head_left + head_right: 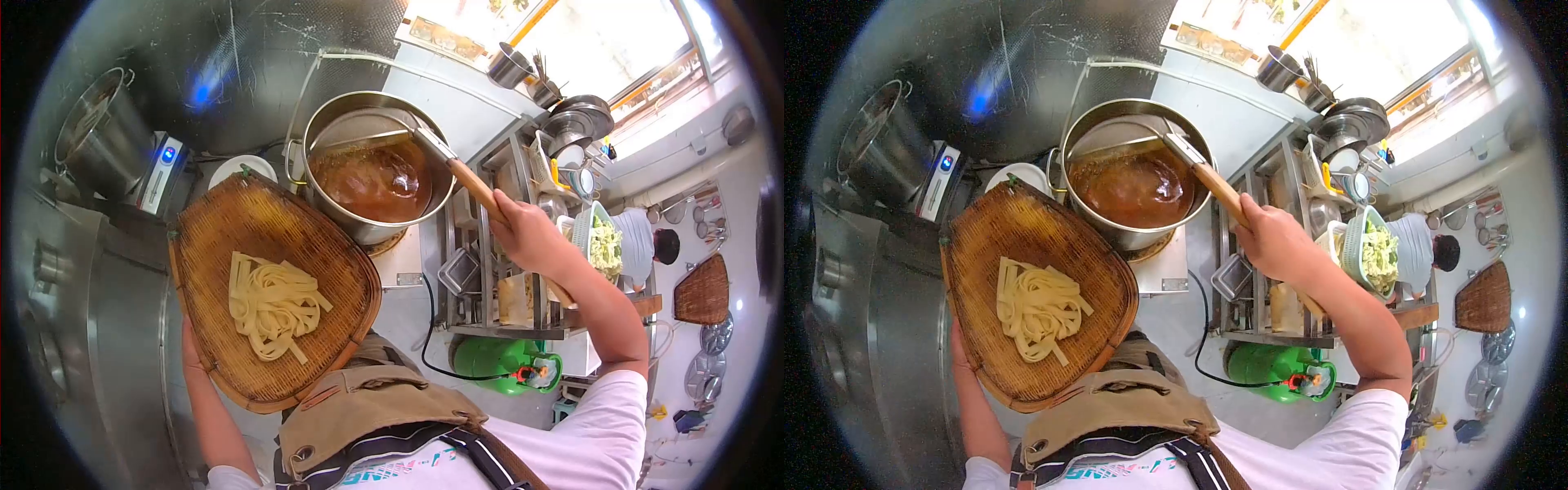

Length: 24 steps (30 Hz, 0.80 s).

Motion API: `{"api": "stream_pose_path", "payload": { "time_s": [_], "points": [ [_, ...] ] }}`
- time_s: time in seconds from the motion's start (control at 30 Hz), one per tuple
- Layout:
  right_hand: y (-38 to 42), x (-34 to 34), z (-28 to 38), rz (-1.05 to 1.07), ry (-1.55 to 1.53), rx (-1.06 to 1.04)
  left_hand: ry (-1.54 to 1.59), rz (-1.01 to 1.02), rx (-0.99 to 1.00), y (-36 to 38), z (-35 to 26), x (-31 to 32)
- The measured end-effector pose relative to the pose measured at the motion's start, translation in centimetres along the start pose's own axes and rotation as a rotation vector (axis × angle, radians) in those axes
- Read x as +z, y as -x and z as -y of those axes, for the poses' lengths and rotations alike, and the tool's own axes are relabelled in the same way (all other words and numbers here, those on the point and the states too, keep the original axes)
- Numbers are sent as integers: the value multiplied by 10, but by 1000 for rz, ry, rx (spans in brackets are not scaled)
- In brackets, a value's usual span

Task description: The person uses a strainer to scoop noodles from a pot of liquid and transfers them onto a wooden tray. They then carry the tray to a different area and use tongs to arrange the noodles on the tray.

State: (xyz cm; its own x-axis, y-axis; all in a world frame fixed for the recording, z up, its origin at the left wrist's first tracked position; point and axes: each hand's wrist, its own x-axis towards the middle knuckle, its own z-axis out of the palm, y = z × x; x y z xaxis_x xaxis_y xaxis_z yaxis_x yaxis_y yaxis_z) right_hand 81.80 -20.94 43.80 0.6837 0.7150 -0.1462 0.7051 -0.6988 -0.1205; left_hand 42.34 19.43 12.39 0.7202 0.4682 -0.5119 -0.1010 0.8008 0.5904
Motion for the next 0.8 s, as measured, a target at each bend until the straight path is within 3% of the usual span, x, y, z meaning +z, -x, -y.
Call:
{"api": "stream_pose_path", "payload": {
  "time_s": [0.07, 0.17, 0.33, 0.37, 0.47, 0.5, 0.57, 0.6, 0.8],
  "points": [
    [-14, 37, -16, -151, 47, -18, -23, -3, -15, -1, -2, -2],
    [-47, 76, -42, -57, 244, 31, -56, 5, 20, 0, -6, 20],
    [-91, 118, -69, 87, 415, 101, -46, -66, 44, 0, 0, 4],
    [-95, 116, -66, 133, 599, -18, -58, -55, 45, 2, -1, 5],
    [-108, 105, -82, 204, 171, 125, -45, 58, 39, 1, -3, 13],
    [-120, 98, -95, 441, 311, 119, -48, 46, 40, 1, -5, 14],
    [-131, 49, -75, 688, 169, 355, -45, -1, 28, 2, -3, 14],
    [-128, 3, -41, 683, -119, 595, -44, -33, 26, 2, -3, 14],
    [-164, -15, -86, 1005, -359, 721, -43, -152, 9, 4, 0, 19]
  ]
}}
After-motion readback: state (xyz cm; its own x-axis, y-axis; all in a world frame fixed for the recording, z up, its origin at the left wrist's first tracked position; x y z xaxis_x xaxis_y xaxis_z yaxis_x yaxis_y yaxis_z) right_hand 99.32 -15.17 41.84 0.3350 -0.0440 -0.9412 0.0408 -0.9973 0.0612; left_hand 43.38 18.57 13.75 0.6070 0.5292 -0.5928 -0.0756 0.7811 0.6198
